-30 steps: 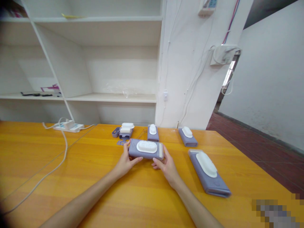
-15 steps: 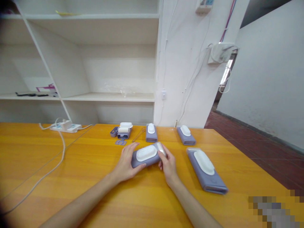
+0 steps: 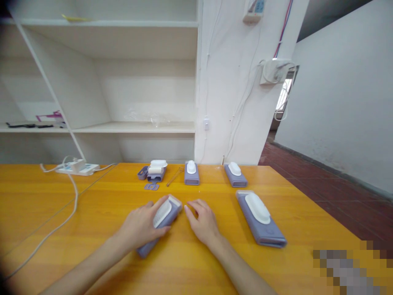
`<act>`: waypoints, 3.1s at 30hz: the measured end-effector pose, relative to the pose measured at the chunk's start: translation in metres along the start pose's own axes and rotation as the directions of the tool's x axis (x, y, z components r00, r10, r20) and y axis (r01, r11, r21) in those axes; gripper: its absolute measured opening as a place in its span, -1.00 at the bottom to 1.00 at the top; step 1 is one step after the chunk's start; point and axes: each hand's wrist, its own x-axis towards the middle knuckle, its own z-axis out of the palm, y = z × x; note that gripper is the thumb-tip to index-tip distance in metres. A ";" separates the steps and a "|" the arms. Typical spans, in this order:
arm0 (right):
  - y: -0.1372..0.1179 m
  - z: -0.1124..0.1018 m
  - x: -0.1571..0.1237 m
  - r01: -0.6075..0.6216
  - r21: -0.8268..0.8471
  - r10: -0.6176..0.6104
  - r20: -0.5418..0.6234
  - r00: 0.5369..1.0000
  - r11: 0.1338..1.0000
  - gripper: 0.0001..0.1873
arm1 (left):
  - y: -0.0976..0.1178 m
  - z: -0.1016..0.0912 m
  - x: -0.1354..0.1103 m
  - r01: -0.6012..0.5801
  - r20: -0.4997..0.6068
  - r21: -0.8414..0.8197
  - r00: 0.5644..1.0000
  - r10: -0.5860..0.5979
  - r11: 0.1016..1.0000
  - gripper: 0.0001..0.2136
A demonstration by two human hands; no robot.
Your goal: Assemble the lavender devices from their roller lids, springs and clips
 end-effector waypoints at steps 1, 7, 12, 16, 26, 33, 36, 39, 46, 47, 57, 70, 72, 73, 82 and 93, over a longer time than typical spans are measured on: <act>-0.001 0.000 -0.001 0.009 -0.029 -0.009 0.013 1.000 1.000 -0.70 | -0.009 0.000 -0.003 0.048 -0.006 0.032 0.999 -0.048 0.998 -0.25; -0.001 0.000 -0.002 0.027 -0.046 -0.025 0.042 0.999 0.999 -0.72 | -0.052 -0.005 -0.003 0.284 -0.029 0.150 0.959 -0.283 0.947 -0.28; 0.000 0.000 -0.001 0.030 -0.059 -0.028 0.040 0.999 0.998 -0.73 | -0.064 -0.010 0.006 0.352 -0.012 0.172 0.935 -0.355 0.920 -0.22; 0.001 0.001 -0.001 0.030 -0.065 -0.028 0.037 0.999 0.997 -0.74 | -0.067 -0.019 0.025 0.340 -0.154 0.154 0.936 -0.317 0.928 -0.19; 0.002 0.001 -0.001 0.034 -0.071 -0.031 0.042 0.999 0.997 -0.74 | -0.055 -0.023 0.130 0.455 -0.316 0.067 0.854 -0.414 0.888 -0.38; 0.002 0.000 -0.001 0.033 -0.090 -0.029 0.050 0.998 0.995 -0.76 | -0.050 -0.008 0.153 0.481 -0.204 0.064 0.864 -0.460 0.874 -0.52; 0.002 -0.001 -0.002 0.044 -0.088 -0.040 0.051 0.998 0.995 -0.75 | -0.051 -0.010 0.151 0.479 -0.217 0.067 0.863 -0.456 0.875 -0.57; 0.002 0.000 -0.002 0.049 -0.084 -0.046 0.040 0.998 0.995 -0.75 | -0.046 -0.015 0.145 0.473 -0.252 0.067 0.860 -0.444 0.879 -0.58; 0.006 0.001 -0.001 0.017 -0.109 -0.035 -0.172 0.984 0.994 -0.59 | 0.004 -0.009 0.106 -0.045 -0.159 -0.072 0.987 0.033 0.996 -0.44; 0.007 0.001 0.000 0.023 -0.113 -0.045 -0.199 0.979 0.993 -0.55 | 0.013 -0.004 0.098 -0.149 -0.146 -0.113 0.980 0.132 0.982 -0.41; 0.025 0.002 0.003 -0.052 -0.188 0.019 -0.176 0.984 0.981 -0.74 | 0.033 0.020 0.085 -0.414 0.045 -0.284 0.895 0.444 0.865 -0.29; 0.020 -0.007 0.004 -0.112 -0.532 0.006 -0.196 0.981 0.840 -0.72 | -0.038 -0.008 0.148 0.358 -0.114 0.059 0.930 -0.350 0.932 -0.52; 0.027 -0.010 0.005 -0.219 -0.581 0.049 -0.294 0.955 0.784 -0.72 | -0.042 -0.002 0.152 0.431 -0.100 0.065 0.900 -0.424 0.900 -0.48; 0.030 -0.011 0.006 -0.261 -0.596 0.062 -0.333 0.941 0.759 -0.72 | -0.043 0.000 0.153 0.459 -0.097 0.064 0.887 -0.452 0.886 -0.46; 0.031 -0.010 0.005 -0.253 -0.604 0.016 -0.369 0.929 0.756 -0.68 | -0.048 0.010 0.169 0.577 -0.102 0.010 0.813 -0.573 0.817 -0.34; 0.032 -0.009 0.006 -0.262 -0.612 0.033 -0.360 0.933 0.746 -0.67 | -0.056 0.011 0.163 0.515 -0.099 -0.035 0.851 -0.516 0.856 -0.34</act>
